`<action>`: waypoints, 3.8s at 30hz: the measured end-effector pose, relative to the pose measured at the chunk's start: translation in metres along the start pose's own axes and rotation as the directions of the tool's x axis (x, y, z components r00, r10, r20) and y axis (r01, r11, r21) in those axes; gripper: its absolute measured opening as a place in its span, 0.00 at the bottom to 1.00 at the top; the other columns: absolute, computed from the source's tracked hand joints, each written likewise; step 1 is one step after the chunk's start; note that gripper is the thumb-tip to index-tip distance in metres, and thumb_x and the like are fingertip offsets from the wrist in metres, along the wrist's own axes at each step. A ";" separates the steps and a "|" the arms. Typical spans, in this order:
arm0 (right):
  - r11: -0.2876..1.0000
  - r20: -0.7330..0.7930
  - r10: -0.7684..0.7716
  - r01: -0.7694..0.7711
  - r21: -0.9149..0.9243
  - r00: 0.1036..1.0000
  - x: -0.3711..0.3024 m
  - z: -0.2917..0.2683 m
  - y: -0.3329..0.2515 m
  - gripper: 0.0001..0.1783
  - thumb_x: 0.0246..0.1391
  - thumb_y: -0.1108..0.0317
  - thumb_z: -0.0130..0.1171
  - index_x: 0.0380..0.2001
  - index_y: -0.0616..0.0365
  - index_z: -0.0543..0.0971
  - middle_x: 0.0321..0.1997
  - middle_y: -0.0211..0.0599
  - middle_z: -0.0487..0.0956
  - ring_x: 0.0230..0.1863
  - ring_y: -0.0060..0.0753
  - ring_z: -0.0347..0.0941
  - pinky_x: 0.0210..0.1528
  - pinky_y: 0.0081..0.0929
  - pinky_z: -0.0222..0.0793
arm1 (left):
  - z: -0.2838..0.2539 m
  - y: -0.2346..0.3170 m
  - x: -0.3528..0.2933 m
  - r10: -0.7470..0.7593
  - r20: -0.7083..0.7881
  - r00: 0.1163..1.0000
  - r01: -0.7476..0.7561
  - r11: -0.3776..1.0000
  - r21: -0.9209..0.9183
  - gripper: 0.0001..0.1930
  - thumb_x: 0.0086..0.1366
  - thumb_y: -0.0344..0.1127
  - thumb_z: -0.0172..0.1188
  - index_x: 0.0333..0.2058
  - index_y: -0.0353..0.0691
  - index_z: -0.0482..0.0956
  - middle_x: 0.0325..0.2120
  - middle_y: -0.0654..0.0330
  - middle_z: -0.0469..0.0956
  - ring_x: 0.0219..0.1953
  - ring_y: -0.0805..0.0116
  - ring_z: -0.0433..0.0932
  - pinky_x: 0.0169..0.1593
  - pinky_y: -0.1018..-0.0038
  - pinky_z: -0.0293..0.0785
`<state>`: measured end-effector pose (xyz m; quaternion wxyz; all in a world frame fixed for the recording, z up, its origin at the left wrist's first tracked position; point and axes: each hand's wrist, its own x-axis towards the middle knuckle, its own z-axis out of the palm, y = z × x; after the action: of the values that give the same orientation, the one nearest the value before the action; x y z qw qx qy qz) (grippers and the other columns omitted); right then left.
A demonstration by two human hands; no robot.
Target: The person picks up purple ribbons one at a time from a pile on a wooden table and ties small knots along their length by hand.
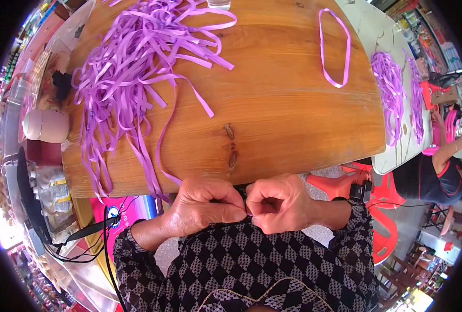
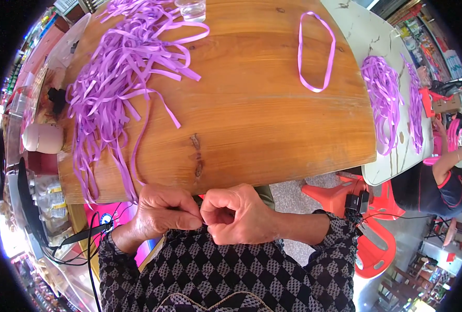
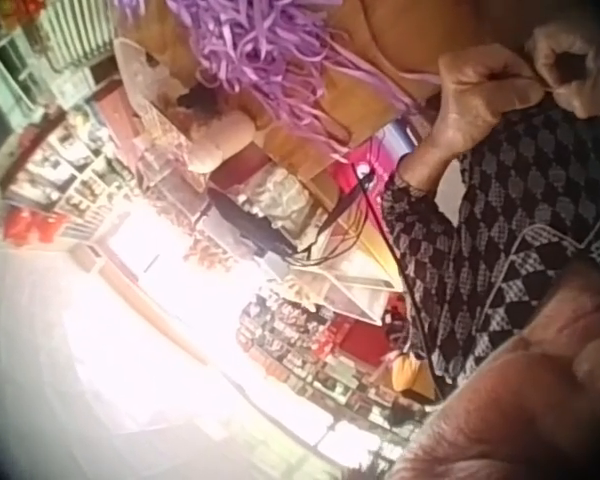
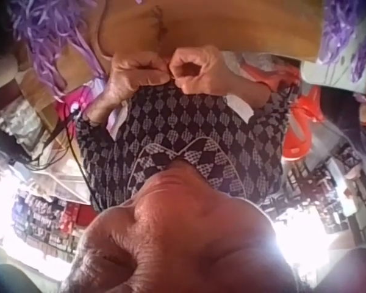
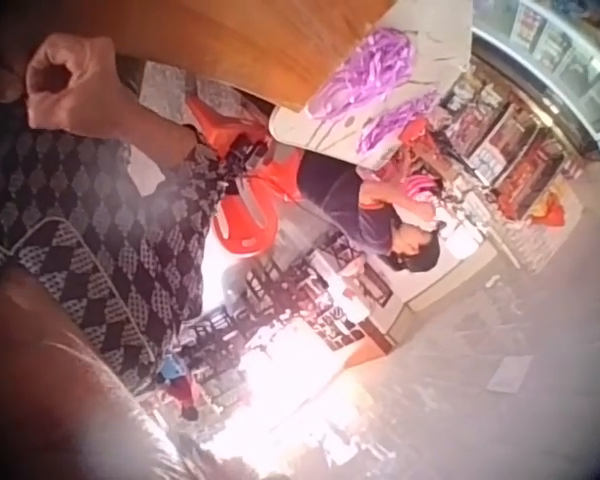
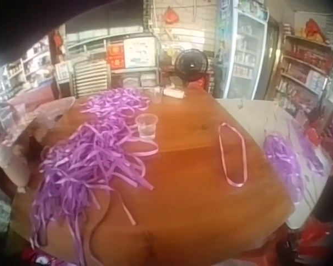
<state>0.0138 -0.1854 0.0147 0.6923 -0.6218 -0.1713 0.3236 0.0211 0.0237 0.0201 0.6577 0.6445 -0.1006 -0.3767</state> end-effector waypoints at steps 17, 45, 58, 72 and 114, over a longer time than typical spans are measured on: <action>0.721 0.103 -0.310 0.304 -0.623 0.945 0.048 -0.042 -0.037 0.11 0.40 0.75 0.64 0.32 0.61 0.79 0.25 0.32 0.76 0.26 0.25 0.70 0.29 0.22 0.64 | -0.102 0.045 -0.061 0.590 -0.687 0.424 -0.886 0.427 -0.179 0.07 0.65 0.32 0.48 0.29 0.38 0.64 0.16 0.69 0.55 0.15 0.81 0.51 0.18 0.82 0.48; 0.871 -0.479 -0.316 0.051 -0.488 0.819 0.001 -0.072 -0.007 0.05 0.46 0.75 0.61 0.28 0.65 0.77 0.24 0.29 0.75 0.26 0.17 0.69 0.28 0.16 0.64 | -0.023 0.014 0.031 0.055 -0.222 0.973 -0.088 0.986 -0.141 0.06 0.57 0.29 0.57 0.31 0.31 0.75 0.15 0.64 0.71 0.14 0.85 0.63 0.17 0.87 0.54; 0.130 0.071 -0.771 0.265 -0.955 0.633 0.031 -0.028 -0.005 0.12 0.32 0.77 0.63 0.26 0.59 0.75 0.20 0.32 0.69 0.20 0.35 0.65 0.19 0.29 0.60 | 0.002 0.007 0.039 0.044 -0.204 0.978 -0.093 0.967 -0.236 0.13 0.57 0.27 0.55 0.42 0.33 0.73 0.28 0.63 0.76 0.22 0.82 0.70 0.23 0.86 0.64; 0.382 -0.222 -0.684 0.082 -0.920 0.695 0.020 -0.057 0.009 0.05 0.45 0.75 0.59 0.28 0.59 0.75 0.26 0.36 0.75 0.27 0.33 0.71 0.28 0.28 0.67 | 0.005 -0.008 0.055 0.195 -0.446 0.874 -0.253 0.965 -0.074 0.05 0.59 0.29 0.56 0.33 0.34 0.74 0.17 0.67 0.72 0.18 0.83 0.66 0.21 0.87 0.57; 0.792 -0.476 0.094 0.224 0.568 0.874 0.042 -0.026 0.002 0.06 0.51 0.71 0.56 0.30 0.63 0.74 0.23 0.30 0.74 0.18 0.14 0.62 0.18 0.10 0.52 | 0.010 0.010 0.061 0.193 -0.418 0.888 -0.307 0.924 -0.226 0.16 0.50 0.18 0.53 0.41 0.34 0.69 0.19 0.62 0.73 0.18 0.79 0.69 0.19 0.86 0.59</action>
<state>0.0603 -0.1769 0.0018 0.8858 -0.4202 0.0970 0.1717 0.0612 -0.0237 0.0091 0.7939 0.5856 0.0042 -0.1633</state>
